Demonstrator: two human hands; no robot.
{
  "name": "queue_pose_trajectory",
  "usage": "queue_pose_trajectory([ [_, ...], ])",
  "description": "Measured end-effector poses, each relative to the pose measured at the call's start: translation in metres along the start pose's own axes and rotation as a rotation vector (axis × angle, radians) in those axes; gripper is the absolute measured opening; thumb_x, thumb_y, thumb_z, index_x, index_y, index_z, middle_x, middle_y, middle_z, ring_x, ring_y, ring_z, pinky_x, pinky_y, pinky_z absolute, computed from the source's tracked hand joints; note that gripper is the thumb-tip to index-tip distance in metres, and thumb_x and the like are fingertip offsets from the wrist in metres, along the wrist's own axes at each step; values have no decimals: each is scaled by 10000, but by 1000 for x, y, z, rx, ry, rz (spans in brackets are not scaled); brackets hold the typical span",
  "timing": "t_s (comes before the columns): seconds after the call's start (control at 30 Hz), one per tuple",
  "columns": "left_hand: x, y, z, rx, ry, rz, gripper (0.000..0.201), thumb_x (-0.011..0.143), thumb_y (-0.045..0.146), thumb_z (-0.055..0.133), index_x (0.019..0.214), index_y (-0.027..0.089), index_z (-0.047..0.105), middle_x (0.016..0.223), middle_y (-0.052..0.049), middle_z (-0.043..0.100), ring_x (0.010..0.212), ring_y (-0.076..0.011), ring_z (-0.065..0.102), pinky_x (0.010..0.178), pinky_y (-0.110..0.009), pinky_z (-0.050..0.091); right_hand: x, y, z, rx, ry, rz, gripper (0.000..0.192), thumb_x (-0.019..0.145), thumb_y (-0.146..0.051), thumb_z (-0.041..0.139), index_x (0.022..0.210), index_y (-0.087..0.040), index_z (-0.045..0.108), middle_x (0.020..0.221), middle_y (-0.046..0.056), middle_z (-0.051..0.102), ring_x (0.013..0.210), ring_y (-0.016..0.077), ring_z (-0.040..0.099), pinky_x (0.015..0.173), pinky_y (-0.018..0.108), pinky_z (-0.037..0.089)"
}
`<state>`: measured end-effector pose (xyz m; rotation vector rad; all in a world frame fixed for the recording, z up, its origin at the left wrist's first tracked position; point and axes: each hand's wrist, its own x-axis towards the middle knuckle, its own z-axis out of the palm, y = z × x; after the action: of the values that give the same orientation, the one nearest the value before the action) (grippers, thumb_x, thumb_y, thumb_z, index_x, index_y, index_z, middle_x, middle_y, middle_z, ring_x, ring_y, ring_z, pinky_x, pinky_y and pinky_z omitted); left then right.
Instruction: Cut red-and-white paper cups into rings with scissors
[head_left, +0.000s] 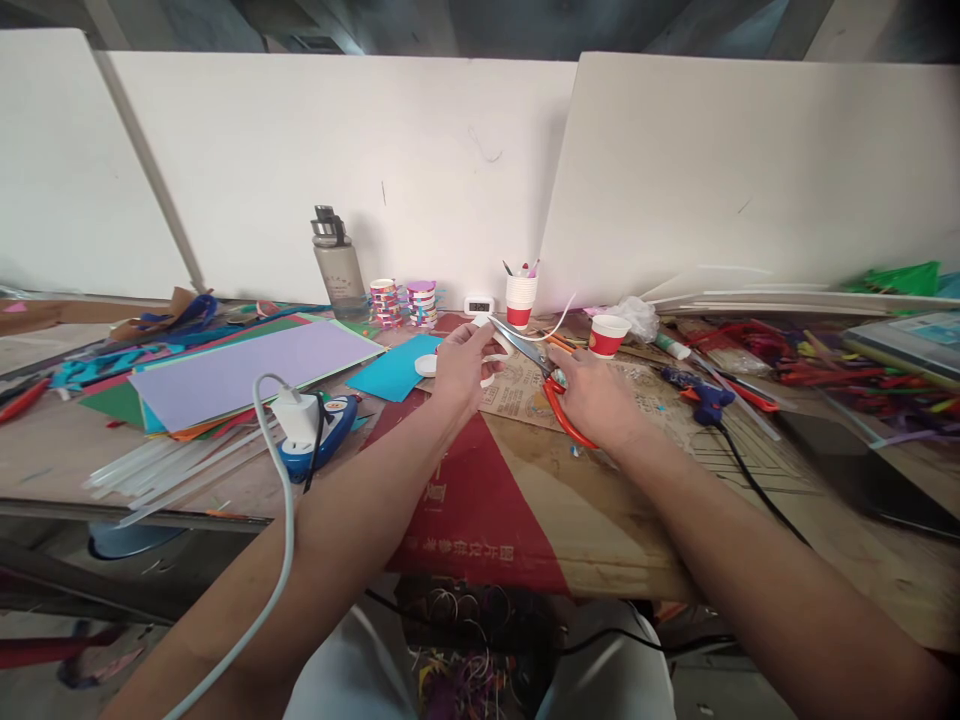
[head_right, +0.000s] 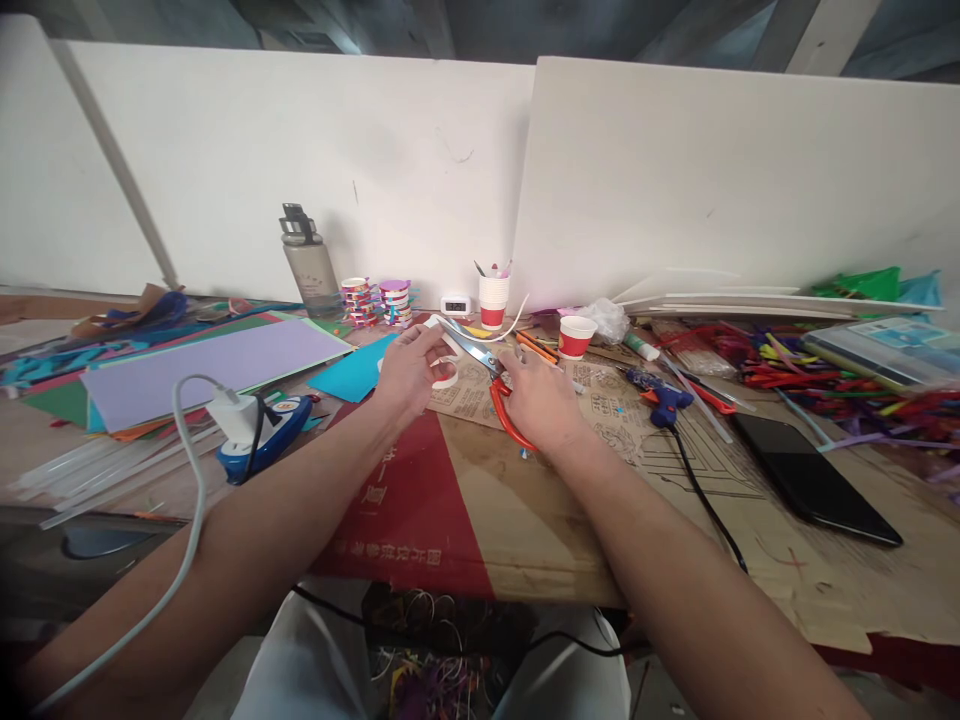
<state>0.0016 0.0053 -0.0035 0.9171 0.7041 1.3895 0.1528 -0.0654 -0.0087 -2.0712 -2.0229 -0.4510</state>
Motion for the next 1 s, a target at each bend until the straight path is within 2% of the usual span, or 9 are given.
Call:
queue_pose_trajectory([
  [0.4, 1, 1, -1, 20, 3, 43, 368, 710, 315, 800, 650, 190, 459, 647, 19, 599, 571, -82, 568, 442, -172, 390, 2, 2, 3, 54, 2, -46, 439, 955, -187, 410, 1352, -148, 594, 1212, 168, 700, 1038, 298, 664, 834, 365, 468],
  [0.63, 10, -2, -6, 121, -24, 157, 325, 712, 326, 787, 650, 185, 501, 599, 27, 562, 551, -85, 544, 438, -176, 415, 2, 3, 3, 83, 9, -35, 403, 972, -230, 424, 1326, -189, 612, 1190, 137, 718, 996, 287, 673, 775, 345, 465],
  [0.83, 10, -7, -7, 210, -61, 196, 344, 701, 404, 788, 667, 180, 529, 614, 30, 561, 551, -79, 545, 434, -167, 412, 3, 3, 4, 114, 23, -49, 402, 976, -278, 457, 1329, -174, 616, 1243, 153, 687, 1059, 286, 651, 859, 352, 472],
  [1.0, 8, -6, -7, 227, -63, 194, 342, 706, 408, 783, 666, 180, 530, 618, 26, 573, 552, -78, 543, 438, -166, 413, 3, 2, 5, 118, 33, -38, 405, 959, -223, 449, 1324, -168, 614, 1238, 152, 693, 1060, 282, 654, 864, 349, 469],
])
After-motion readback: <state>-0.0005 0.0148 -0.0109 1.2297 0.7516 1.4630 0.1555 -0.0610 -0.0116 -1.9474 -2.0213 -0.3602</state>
